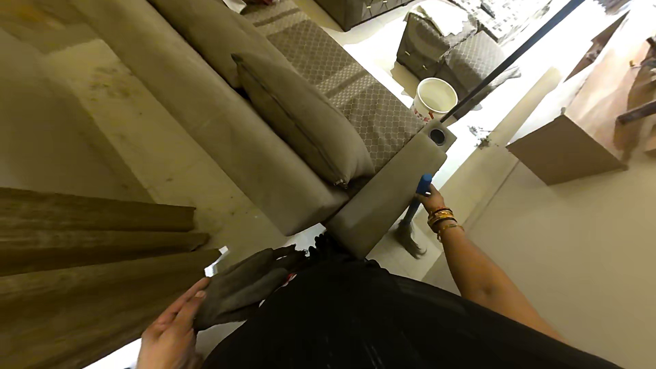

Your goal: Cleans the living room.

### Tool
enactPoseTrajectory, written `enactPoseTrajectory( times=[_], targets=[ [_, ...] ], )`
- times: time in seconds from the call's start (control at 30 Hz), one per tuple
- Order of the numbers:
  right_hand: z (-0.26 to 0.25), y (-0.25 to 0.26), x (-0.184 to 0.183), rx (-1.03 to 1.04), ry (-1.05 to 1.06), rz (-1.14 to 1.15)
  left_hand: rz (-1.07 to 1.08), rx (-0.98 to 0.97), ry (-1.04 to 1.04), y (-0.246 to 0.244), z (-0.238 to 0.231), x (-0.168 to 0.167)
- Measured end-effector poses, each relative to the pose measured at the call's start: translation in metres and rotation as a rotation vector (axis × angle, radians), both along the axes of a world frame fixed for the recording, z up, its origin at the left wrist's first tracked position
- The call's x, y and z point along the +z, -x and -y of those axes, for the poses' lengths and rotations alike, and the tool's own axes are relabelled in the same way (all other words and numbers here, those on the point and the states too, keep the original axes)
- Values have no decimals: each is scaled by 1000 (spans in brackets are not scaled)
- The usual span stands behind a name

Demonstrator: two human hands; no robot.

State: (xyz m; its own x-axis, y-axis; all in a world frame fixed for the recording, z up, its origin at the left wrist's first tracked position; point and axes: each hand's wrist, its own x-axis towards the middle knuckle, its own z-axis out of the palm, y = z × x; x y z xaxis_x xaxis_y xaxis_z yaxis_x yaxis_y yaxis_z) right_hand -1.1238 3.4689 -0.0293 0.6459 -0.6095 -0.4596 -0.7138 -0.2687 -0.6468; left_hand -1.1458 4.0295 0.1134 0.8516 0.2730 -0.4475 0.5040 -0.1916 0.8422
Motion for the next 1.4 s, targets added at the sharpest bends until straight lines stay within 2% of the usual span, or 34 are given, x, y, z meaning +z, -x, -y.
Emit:
enactPoseTrajectory(
  times=[0.17,0.27,0.37,0.47,0.53,0.6,0.67,0.73,0.83,0.9,0.97,1.03,1.1,1.17,1.23,1.4],
  targets=[
    [-2,-7,-6,37,18,-58,7,12,11,2,-1,-4],
    [-3,-4,-7,31,43,-3,19,56,-10,1,2,-3],
    [-13,3,11,2,117,15,-6,94,-41,-1,0,2],
    [-34,16,25,-66,146,-127,-9,174,-34,-2,-9,8],
    [-43,28,22,-14,130,-319,8,239,1,-2,-15,10],
    [-50,42,9,193,99,-512,28,295,47,-2,-22,13],
    [-72,45,11,514,-10,-668,60,349,106,-2,-28,18],
    [-103,31,22,857,-98,-699,100,385,155,-3,-32,25],
    [-168,-12,57,1225,-151,-526,154,393,226,-5,-35,39],
    [-216,-46,83,1356,-215,-317,195,383,268,-6,-37,50],
    [-264,-69,111,1321,-319,-257,232,378,301,-7,-38,62],
    [-304,-77,130,1229,-503,-389,261,365,325,-6,-39,76],
    [-331,-74,126,1172,-709,-333,292,350,343,-4,-41,89],
    [-358,-71,130,970,-856,-241,327,340,351,-2,-42,100],
    [-382,-75,139,853,-907,-177,353,325,358,1,-42,106],
    [-422,-95,154,833,-867,-207,376,296,373,6,-39,112]
  ],
)
